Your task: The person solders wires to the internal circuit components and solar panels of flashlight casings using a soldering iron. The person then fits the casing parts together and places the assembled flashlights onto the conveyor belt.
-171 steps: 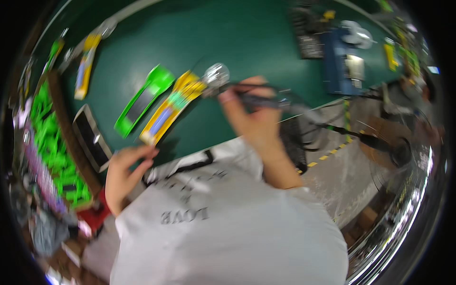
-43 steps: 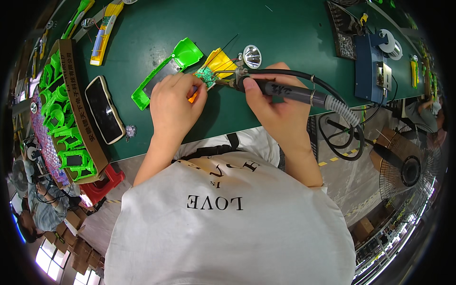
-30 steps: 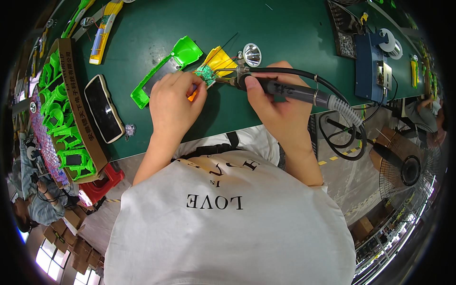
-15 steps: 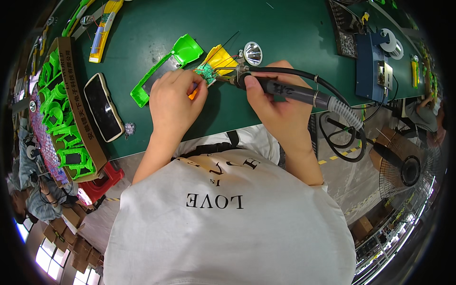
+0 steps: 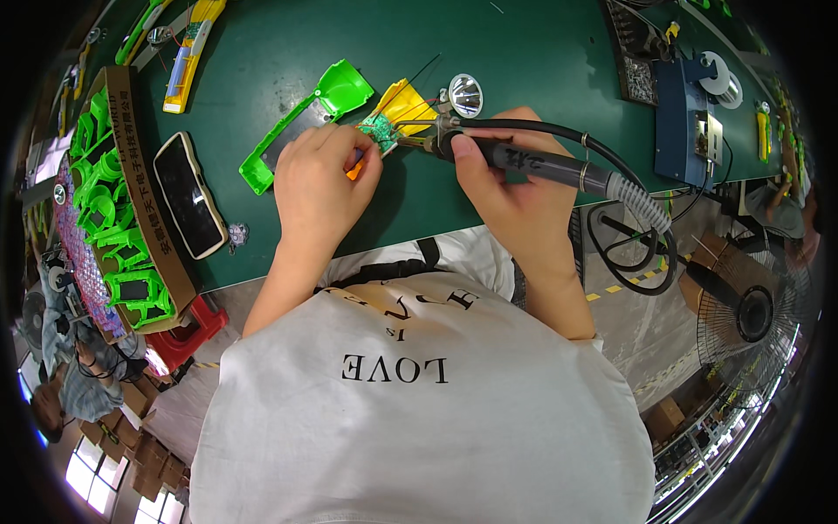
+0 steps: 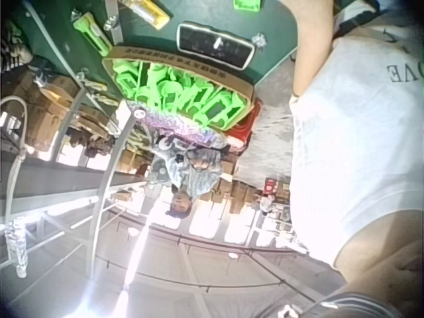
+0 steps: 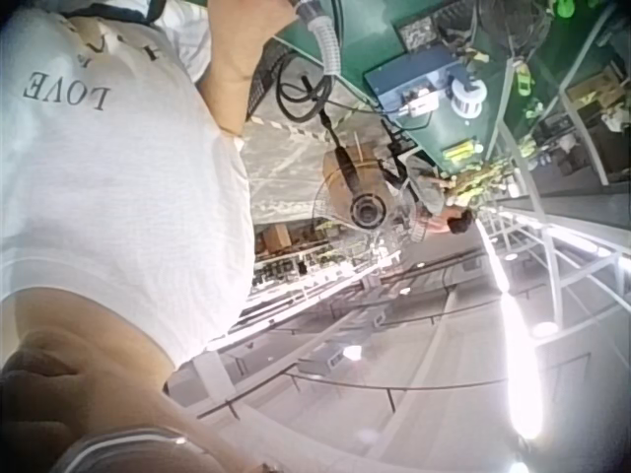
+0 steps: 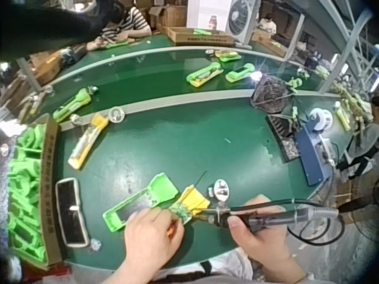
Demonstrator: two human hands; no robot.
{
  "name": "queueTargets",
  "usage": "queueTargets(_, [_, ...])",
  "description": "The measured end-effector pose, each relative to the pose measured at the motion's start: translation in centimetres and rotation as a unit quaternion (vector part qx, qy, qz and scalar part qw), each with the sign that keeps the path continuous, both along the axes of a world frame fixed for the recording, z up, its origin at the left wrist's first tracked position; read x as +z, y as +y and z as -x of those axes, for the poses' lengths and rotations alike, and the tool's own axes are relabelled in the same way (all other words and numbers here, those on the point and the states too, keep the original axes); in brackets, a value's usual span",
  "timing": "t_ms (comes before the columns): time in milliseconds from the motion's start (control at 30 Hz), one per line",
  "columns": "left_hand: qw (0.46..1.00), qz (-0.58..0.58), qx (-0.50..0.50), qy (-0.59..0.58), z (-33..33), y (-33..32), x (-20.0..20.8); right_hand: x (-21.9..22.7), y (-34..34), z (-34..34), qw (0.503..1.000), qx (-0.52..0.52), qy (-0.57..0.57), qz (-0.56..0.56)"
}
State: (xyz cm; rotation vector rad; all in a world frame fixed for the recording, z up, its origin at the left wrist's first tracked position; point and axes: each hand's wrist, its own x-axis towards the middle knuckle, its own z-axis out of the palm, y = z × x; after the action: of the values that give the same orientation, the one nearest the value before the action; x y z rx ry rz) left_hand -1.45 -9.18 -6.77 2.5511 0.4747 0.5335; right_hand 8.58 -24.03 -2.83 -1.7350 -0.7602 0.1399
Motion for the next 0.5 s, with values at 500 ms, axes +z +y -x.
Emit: queueTargets(500, [1.000,0.000,-0.002,0.001,-0.04,-0.02,0.08,0.06,0.04,0.12,1.000,0.000,-0.014,0.025])
